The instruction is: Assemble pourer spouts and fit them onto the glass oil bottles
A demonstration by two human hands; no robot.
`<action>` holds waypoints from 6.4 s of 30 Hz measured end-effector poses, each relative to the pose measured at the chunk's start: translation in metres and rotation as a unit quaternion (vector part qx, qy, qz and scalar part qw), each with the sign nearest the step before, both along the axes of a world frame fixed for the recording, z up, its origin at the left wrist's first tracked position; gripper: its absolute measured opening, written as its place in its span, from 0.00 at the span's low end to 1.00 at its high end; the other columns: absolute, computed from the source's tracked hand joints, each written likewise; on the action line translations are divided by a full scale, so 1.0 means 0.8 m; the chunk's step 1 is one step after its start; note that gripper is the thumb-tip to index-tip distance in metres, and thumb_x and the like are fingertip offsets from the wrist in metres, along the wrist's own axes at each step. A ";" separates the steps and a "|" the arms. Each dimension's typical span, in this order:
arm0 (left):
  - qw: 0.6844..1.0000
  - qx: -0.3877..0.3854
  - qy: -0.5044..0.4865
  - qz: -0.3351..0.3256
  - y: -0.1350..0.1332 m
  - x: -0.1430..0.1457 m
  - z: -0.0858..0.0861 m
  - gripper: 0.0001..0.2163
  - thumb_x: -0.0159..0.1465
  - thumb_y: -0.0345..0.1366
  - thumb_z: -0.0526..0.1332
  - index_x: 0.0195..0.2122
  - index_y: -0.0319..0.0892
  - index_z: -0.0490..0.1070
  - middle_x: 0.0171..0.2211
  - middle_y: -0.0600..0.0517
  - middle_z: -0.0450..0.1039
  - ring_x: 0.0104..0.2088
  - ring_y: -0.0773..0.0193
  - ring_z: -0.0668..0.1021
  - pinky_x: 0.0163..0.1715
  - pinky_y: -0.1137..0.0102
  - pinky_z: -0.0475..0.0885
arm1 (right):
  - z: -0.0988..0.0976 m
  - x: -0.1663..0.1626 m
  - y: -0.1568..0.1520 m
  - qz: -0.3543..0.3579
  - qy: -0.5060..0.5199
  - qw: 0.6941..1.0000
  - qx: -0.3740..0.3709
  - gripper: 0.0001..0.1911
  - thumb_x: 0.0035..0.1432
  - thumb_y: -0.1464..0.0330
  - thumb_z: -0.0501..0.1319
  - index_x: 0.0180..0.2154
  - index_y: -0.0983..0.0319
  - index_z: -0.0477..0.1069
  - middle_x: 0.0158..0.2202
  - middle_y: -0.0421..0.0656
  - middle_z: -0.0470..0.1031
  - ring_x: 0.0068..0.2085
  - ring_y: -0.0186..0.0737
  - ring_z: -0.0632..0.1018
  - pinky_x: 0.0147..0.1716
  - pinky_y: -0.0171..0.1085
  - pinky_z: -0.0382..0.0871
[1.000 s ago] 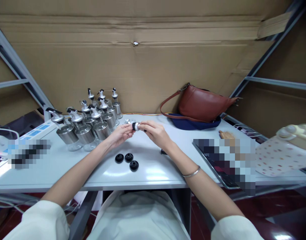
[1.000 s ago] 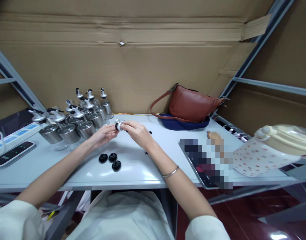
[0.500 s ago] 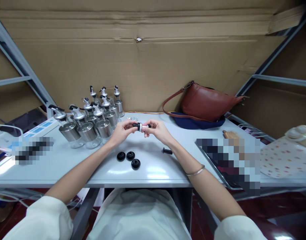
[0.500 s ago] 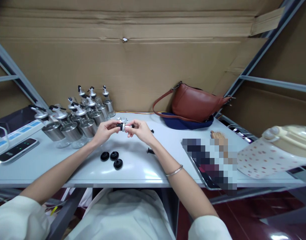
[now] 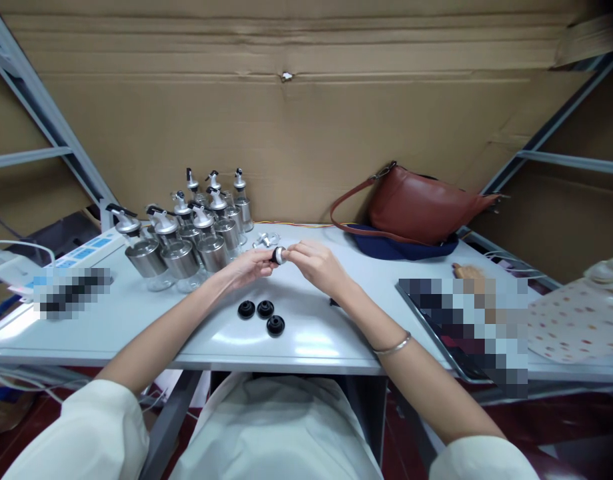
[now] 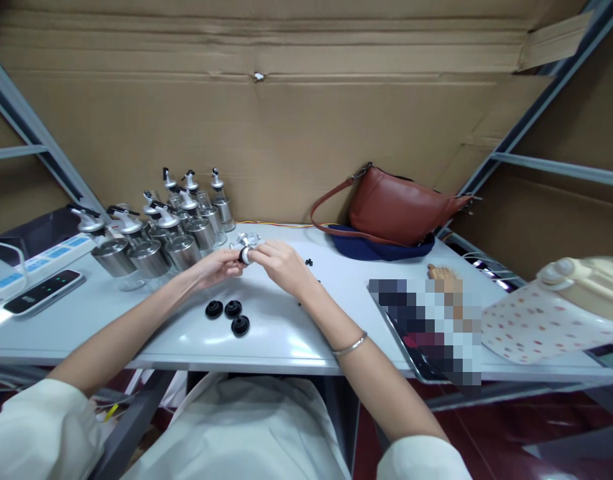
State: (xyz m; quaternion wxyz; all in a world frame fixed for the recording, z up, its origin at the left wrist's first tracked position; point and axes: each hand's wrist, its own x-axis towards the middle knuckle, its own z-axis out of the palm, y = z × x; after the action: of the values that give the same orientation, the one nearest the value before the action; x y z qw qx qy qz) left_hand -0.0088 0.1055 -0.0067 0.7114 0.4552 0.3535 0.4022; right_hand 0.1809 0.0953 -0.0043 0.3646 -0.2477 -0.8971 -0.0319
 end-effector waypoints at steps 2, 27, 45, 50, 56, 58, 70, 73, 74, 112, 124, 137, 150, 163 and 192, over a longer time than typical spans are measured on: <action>0.998 0.060 0.006 0.019 -0.002 0.003 -0.002 0.09 0.51 0.34 0.69 0.23 0.34 0.72 0.20 0.54 0.63 0.20 0.76 0.63 0.19 0.78 0.55 | -0.002 -0.002 0.001 -0.002 0.059 0.997 -0.045 0.13 0.65 0.67 0.50 0.34 0.60 0.72 0.32 0.47 0.76 0.33 0.41 0.73 0.35 0.39 0.65; 0.967 0.207 0.114 0.101 -0.012 0.013 -0.004 0.12 0.51 0.41 0.67 0.24 0.36 0.72 0.17 0.56 0.60 0.19 0.74 0.58 0.19 0.74 0.49 | -0.005 -0.009 0.000 0.006 0.154 0.961 -0.231 0.09 0.60 0.65 0.57 0.27 0.60 0.63 0.23 0.39 0.69 0.24 0.33 0.67 0.27 0.34 0.61; 0.996 0.034 0.075 0.028 -0.010 0.016 -0.005 0.11 0.55 0.38 0.63 0.23 0.34 0.69 0.17 0.58 0.54 0.17 0.79 0.54 0.13 0.82 0.45 | -0.009 -0.016 -0.003 -0.021 0.168 0.932 -0.320 0.05 0.58 0.67 0.57 0.30 0.60 0.64 0.22 0.37 0.70 0.22 0.32 0.70 0.26 0.32 0.61; 0.997 0.053 0.051 0.012 -0.010 0.017 -0.004 0.11 0.56 0.41 0.61 0.26 0.37 0.68 0.20 0.56 0.59 0.18 0.77 0.57 0.14 0.80 0.47 | -0.009 -0.018 0.004 0.029 0.243 0.882 -0.403 0.10 0.57 0.60 0.58 0.33 0.60 0.63 0.24 0.37 0.72 0.23 0.32 0.71 0.27 0.34 0.63; 0.989 0.131 0.054 0.046 -0.006 0.011 -0.003 0.13 0.53 0.42 0.64 0.34 0.37 0.70 0.27 0.53 0.69 0.20 0.74 0.66 0.21 0.75 0.61 | -0.013 -0.004 0.019 -0.003 0.264 0.898 -0.353 0.08 0.53 0.63 0.60 0.33 0.61 0.67 0.37 0.44 0.73 0.39 0.39 0.74 0.34 0.36 0.67; 0.976 0.185 0.083 0.085 -0.004 0.009 -0.005 0.14 0.51 0.40 0.67 0.35 0.38 0.70 0.26 0.54 0.70 0.21 0.74 0.66 0.24 0.74 0.62 | -0.013 0.000 0.021 -0.003 0.264 0.902 -0.341 0.07 0.51 0.64 0.62 0.31 0.61 0.69 0.42 0.47 0.72 0.45 0.42 0.73 0.37 0.39 0.69; 0.899 0.379 0.163 0.147 -0.013 0.014 -0.012 0.11 0.54 0.35 0.66 0.38 0.39 0.72 0.26 0.54 0.71 0.27 0.69 0.72 0.31 0.72 0.68 | -0.001 -0.003 0.009 -0.057 0.252 0.890 -0.377 0.13 0.52 0.63 0.61 0.37 0.63 0.73 0.31 0.44 0.75 0.33 0.39 0.75 0.31 0.38 0.70; 0.898 0.382 0.162 0.145 -0.014 0.013 -0.009 0.10 0.57 0.37 0.64 0.38 0.39 0.73 0.30 0.52 0.72 0.28 0.69 0.72 0.31 0.72 0.68 | -0.001 -0.007 0.006 -0.010 0.280 0.848 -0.450 0.17 0.50 0.63 0.63 0.41 0.64 0.69 0.27 0.43 0.77 0.29 0.38 0.77 0.29 0.38 0.71; 0.902 0.376 0.158 0.145 -0.014 0.012 -0.009 0.10 0.57 0.38 0.63 0.39 0.39 0.73 0.31 0.52 0.72 0.27 0.70 0.72 0.31 0.72 0.68 | -0.002 -0.007 0.006 0.003 0.296 0.836 -0.461 0.18 0.49 0.62 0.64 0.41 0.64 0.68 0.27 0.43 0.77 0.29 0.38 0.77 0.30 0.38 0.72; 0.942 0.300 0.136 0.064 -0.013 0.015 -0.011 0.15 0.54 0.43 0.66 0.34 0.40 0.64 0.29 0.55 0.69 0.29 0.69 0.74 0.31 0.71 0.71 | 0.003 -0.001 0.003 0.080 0.283 0.801 -0.522 0.17 0.46 0.60 0.68 0.33 0.62 0.66 0.25 0.42 0.79 0.31 0.40 0.81 0.35 0.40 0.74; 0.918 0.340 0.183 0.086 -0.015 0.014 -0.015 0.10 0.50 0.36 0.63 0.30 0.40 0.63 0.26 0.56 0.67 0.27 0.70 0.69 0.30 0.73 0.65 | -0.007 -0.002 0.005 0.086 0.255 0.839 -0.473 0.11 0.46 0.67 0.65 0.30 0.61 0.64 0.23 0.40 0.77 0.26 0.35 0.76 0.29 0.35 0.68; 0.899 0.377 0.207 0.083 -0.017 0.013 -0.011 0.08 0.49 0.32 0.61 0.29 0.41 0.62 0.27 0.56 0.66 0.28 0.70 0.69 0.33 0.73 0.66 | -0.001 -0.008 -0.006 0.034 0.236 0.878 -0.416 0.10 0.44 0.68 0.64 0.28 0.60 0.63 0.22 0.37 0.73 0.26 0.35 0.73 0.27 0.35 0.67; 0.898 0.384 0.197 0.081 -0.013 0.013 -0.018 0.10 0.57 0.36 0.61 0.40 0.40 0.67 0.36 0.51 0.71 0.37 0.66 0.75 0.38 0.71 0.70 | -0.002 0.004 0.007 0.062 0.249 0.854 -0.453 0.17 0.46 0.60 0.67 0.31 0.60 0.62 0.26 0.40 0.76 0.29 0.36 0.76 0.33 0.37 0.69; 0.911 0.365 0.175 0.080 -0.020 0.021 -0.021 0.13 0.54 0.36 0.66 0.39 0.39 0.68 0.36 0.50 0.72 0.38 0.65 0.75 0.42 0.69 0.72 | 0.000 0.004 0.007 0.002 0.195 0.911 -0.364 0.10 0.48 0.63 0.63 0.28 0.62 0.64 0.25 0.37 0.64 0.27 0.32 0.67 0.27 0.33 0.63; 0.911 0.366 0.175 0.074 -0.019 0.015 -0.016 0.13 0.52 0.34 0.67 0.40 0.43 0.75 0.38 0.52 0.65 0.41 0.66 0.73 0.42 0.69 0.75 | 0.005 0.005 0.003 -0.003 0.160 0.907 -0.389 0.11 0.45 0.62 0.63 0.25 0.62 0.65 0.20 0.37 0.68 0.24 0.31 0.68 0.25 0.32 0.61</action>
State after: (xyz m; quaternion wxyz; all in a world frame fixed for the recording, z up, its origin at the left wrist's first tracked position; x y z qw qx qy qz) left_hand 0.0036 0.0907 -0.0192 0.3899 0.7193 0.3333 0.4685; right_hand 0.1847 0.0973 -0.0004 0.3779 -0.3741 -0.7672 0.3586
